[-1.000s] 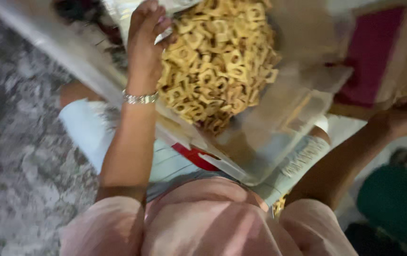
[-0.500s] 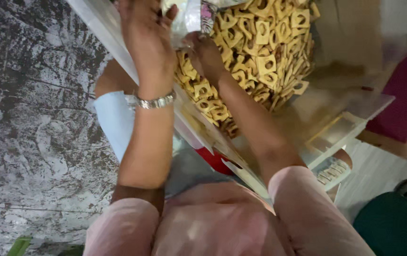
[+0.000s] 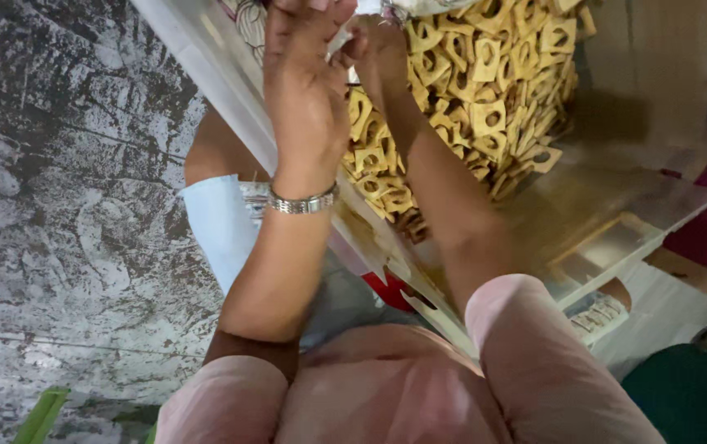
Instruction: The person sits on the floor and repeatedly scoops small yellow snack pieces from a large plastic bin into clear plastic bags. They hold the bag open with one hand and use the other to transfer the snacks, then set the filled bags aside.
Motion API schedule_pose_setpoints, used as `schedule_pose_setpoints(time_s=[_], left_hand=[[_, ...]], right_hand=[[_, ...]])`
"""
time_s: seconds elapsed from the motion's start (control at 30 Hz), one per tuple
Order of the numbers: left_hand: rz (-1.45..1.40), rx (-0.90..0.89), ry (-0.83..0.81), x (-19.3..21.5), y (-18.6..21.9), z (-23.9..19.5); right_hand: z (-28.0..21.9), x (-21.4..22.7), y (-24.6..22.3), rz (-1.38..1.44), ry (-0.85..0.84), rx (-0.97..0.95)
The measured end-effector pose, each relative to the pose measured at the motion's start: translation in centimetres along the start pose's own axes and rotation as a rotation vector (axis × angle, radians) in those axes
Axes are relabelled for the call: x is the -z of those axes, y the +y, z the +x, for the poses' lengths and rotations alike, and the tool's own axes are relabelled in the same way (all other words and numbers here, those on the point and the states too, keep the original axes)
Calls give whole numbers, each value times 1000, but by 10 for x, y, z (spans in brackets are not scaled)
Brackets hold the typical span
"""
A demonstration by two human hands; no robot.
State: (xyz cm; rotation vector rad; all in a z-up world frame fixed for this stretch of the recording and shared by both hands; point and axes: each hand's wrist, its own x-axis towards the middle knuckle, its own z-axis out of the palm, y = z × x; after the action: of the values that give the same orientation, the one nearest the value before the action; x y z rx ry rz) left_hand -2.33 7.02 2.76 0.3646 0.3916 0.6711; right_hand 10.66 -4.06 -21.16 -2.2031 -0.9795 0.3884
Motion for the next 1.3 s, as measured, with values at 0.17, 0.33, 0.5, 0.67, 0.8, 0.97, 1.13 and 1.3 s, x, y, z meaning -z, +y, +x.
schedule_pose_setpoints(time_s=[0.17, 0.33, 0.5, 0.67, 0.8, 0.97, 1.13, 1.3], left_hand=[[508, -92, 14, 4, -14, 3], [1179, -224, -337, -2, -51, -19], [1315, 105, -527, -9, -70, -39], [1370, -42, -1047, -17, -74, -61], [1431, 121, -1057, -25, -75, -64], [1435, 129, -1019, -23, -81, -60], [943, 266, -915, -22, -95, -77], [513, 931, -703, -21, -89, -83]], right_hand=[[-29, 70, -41, 685, 327, -107], [-101, 136, -86, 886, 495, -158], [-149, 182, -129, 717, 536, -180], [-190, 236, -135, -100, 373, 143], [-213, 233, -115, 464, 364, -293], [-245, 211, -80, 647, 506, -508], [-245, 201, -70, 687, 411, -546], [-242, 214, -81, 1491, 419, -205]])
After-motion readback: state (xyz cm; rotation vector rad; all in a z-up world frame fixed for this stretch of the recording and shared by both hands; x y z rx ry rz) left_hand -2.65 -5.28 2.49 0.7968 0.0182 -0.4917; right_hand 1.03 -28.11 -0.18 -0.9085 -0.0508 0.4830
